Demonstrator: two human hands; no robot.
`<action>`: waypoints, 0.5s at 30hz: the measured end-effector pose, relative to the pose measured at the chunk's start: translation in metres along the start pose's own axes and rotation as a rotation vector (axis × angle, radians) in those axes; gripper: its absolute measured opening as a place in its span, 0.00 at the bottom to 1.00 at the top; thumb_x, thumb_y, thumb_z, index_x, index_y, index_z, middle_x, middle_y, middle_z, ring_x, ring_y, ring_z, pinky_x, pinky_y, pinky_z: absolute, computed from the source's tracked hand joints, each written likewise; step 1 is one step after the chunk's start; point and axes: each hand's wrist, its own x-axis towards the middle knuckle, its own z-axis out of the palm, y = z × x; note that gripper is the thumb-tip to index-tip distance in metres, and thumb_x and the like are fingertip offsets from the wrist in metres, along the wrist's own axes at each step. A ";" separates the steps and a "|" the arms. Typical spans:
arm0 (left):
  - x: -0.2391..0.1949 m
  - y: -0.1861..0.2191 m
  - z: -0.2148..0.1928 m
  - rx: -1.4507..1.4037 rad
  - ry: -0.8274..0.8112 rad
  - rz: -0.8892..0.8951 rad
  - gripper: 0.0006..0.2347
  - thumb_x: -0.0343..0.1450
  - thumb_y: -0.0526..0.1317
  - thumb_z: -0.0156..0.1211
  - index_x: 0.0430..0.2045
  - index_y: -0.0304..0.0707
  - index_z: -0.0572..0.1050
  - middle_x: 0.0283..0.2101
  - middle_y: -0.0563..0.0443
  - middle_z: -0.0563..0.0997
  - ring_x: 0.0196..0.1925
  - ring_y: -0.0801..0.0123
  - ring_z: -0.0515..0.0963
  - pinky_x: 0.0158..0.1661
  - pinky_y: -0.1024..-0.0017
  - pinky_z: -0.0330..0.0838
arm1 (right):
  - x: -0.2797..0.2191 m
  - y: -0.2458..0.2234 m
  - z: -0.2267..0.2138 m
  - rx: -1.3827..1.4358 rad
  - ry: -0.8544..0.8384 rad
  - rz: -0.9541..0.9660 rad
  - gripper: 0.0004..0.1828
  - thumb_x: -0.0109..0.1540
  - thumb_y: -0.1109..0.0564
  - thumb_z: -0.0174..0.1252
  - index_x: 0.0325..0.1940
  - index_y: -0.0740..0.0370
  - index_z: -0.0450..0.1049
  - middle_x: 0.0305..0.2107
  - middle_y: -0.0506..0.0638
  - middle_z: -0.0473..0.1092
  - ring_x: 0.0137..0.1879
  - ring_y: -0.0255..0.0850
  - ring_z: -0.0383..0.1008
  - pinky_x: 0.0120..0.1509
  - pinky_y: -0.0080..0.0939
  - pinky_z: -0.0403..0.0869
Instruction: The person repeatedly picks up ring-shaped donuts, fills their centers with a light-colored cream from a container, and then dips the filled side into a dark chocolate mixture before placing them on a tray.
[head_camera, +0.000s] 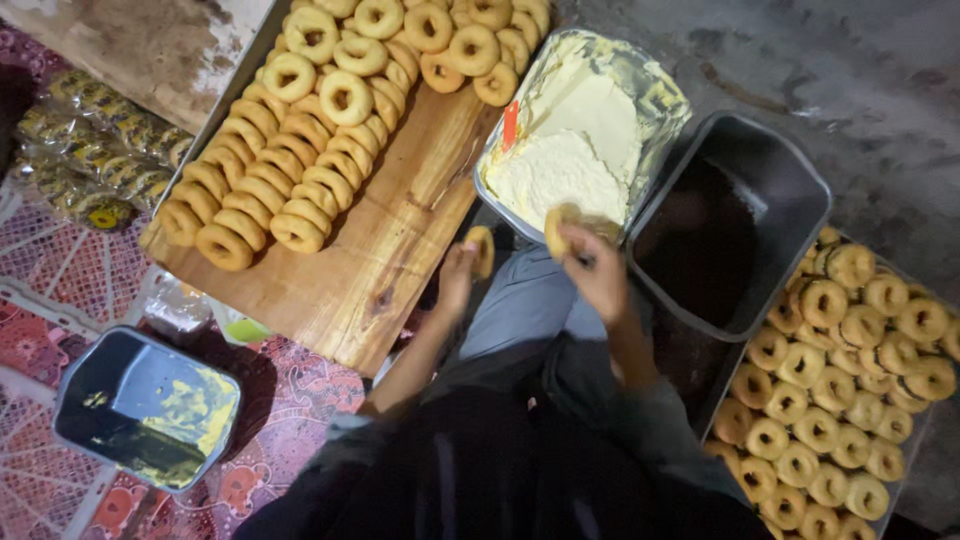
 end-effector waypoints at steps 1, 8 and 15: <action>-0.001 -0.004 0.005 -0.316 -0.041 -0.071 0.20 0.81 0.50 0.47 0.47 0.26 0.75 0.48 0.36 0.77 0.50 0.48 0.78 0.54 0.56 0.71 | 0.027 0.004 0.000 -0.202 0.110 -0.216 0.19 0.56 0.68 0.65 0.51 0.63 0.79 0.49 0.55 0.78 0.56 0.45 0.77 0.61 0.41 0.74; -0.013 0.013 0.025 -1.031 -0.126 -0.242 0.23 0.80 0.53 0.39 0.55 0.30 0.70 0.54 0.42 0.77 0.57 0.58 0.77 0.59 0.59 0.71 | 0.065 -0.013 0.031 -0.220 0.061 -0.151 0.20 0.55 0.67 0.62 0.50 0.59 0.81 0.47 0.55 0.78 0.55 0.50 0.77 0.60 0.48 0.75; -0.014 0.031 0.038 -0.955 -0.195 -0.168 0.21 0.82 0.49 0.38 0.58 0.28 0.68 0.58 0.42 0.76 0.61 0.59 0.75 0.64 0.59 0.68 | 0.035 -0.018 0.028 -0.201 -0.079 -0.364 0.22 0.56 0.67 0.62 0.55 0.61 0.79 0.46 0.57 0.77 0.54 0.54 0.75 0.63 0.52 0.72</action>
